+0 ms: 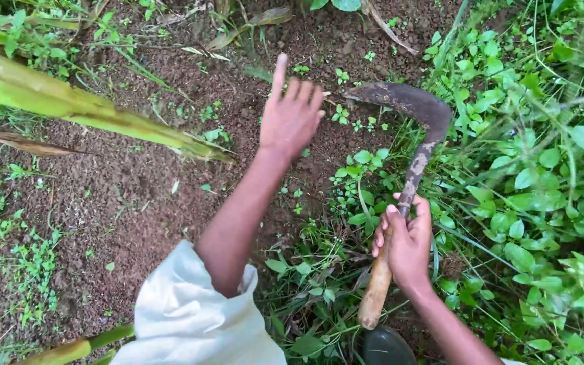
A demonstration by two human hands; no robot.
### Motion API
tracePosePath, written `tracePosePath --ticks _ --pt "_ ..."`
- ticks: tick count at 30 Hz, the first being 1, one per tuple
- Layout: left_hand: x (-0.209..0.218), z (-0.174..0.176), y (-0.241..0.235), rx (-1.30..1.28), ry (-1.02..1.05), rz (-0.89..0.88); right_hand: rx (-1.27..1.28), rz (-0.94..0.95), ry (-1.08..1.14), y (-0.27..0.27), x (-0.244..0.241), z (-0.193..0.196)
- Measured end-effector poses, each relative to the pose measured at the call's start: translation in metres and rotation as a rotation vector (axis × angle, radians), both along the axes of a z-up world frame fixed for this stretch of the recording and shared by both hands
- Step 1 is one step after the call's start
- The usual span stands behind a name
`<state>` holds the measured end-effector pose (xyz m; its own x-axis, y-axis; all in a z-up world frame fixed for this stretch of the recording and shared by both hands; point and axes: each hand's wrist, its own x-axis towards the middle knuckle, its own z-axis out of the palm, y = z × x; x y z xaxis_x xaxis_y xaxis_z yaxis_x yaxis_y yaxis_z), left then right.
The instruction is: Weeding a corn field by cutting weeds with a sickle and pulling them out by hand.
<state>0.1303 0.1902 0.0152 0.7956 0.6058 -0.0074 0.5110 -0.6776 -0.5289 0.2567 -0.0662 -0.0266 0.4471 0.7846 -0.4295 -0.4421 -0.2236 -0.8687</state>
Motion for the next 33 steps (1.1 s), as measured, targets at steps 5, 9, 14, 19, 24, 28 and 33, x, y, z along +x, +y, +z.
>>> tracePosePath --ticks 5,9,14,19,24,28,33 --pt "-0.029 -0.04 0.02 -0.078 -0.131 0.078 0.066 0.063 -0.1 0.008 -0.004 0.011" --pt "-0.04 -0.068 0.021 -0.06 -0.194 0.007 0.137 -0.002 -0.093 0.018 -0.015 0.013" --pt "-0.031 -0.024 0.0 -0.072 -0.166 -0.067 0.079 0.124 -0.051 0.014 -0.037 0.01" --pt "-0.033 -0.014 -0.016 -0.188 -0.115 -0.062 0.061 0.057 -0.076 0.0 -0.029 0.011" --pt "-0.029 0.004 -0.029 -0.244 -0.147 -0.037 0.121 -0.011 -0.09 0.005 -0.036 0.007" --pt "-0.02 0.021 -0.043 -0.413 -0.052 0.065 0.014 0.203 -0.047 -0.025 -0.046 -0.017" --pt "-0.046 0.037 -0.087 -0.626 -0.127 0.151 0.094 0.11 -0.032 -0.041 -0.039 -0.015"
